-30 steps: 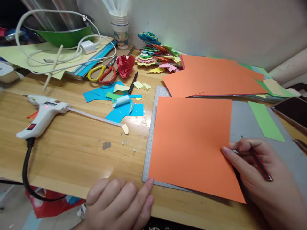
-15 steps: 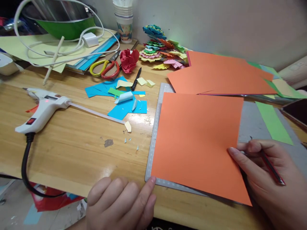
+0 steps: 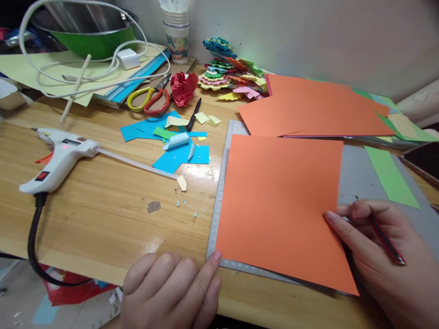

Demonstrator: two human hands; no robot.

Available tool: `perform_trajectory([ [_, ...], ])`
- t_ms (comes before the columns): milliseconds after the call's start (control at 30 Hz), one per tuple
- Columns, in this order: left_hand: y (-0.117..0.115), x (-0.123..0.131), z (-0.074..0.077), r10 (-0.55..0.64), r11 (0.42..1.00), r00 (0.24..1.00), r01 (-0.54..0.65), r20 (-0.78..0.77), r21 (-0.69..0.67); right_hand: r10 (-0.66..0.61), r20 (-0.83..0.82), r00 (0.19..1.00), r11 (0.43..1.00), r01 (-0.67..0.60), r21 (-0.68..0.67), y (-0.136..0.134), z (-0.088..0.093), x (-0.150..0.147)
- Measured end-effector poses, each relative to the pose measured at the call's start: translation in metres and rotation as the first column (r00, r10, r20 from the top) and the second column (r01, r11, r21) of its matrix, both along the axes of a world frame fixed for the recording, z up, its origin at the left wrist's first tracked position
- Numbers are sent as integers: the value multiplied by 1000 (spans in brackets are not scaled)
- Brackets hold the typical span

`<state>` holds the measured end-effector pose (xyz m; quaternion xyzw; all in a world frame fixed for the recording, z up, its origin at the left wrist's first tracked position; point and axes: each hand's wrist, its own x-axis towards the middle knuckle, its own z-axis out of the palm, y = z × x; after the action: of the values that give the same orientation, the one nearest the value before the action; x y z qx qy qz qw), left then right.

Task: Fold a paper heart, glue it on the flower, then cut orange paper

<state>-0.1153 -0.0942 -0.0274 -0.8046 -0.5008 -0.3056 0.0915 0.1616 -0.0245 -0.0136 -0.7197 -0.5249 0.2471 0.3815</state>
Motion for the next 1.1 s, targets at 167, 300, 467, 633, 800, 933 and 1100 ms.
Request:
perform_trajectory([
  [167,0,1,-4,-15,999,1000,15,-1,39,6,-3,1000,1000,-6,-12,0,2,-2],
  [300,-3,3,-9,10,996,1000,-13,30,87,-8,0,1000,1000,8,-10,-1,4,-6],
  [467,-4,4,-11,5,997,1000,-7,22,72,0,-18,1000,1000,0,-27,-2,5,-6],
  [633,-3,1,-7,-4,998,1000,4,7,64,-3,-15,1000,1000,2,-23,-1,3,-4],
  [800,-1,0,-1,-19,999,1000,20,-18,43,2,-3,1000,1000,-2,-11,-1,3,-5],
  [933,0,2,-3,-13,999,1000,13,-14,44,-2,-12,1000,1000,1,-14,-1,3,-4],
  [1100,-1,2,-4,11,999,1000,-12,21,48,5,-4,1000,1000,-6,-18,0,0,1],
])
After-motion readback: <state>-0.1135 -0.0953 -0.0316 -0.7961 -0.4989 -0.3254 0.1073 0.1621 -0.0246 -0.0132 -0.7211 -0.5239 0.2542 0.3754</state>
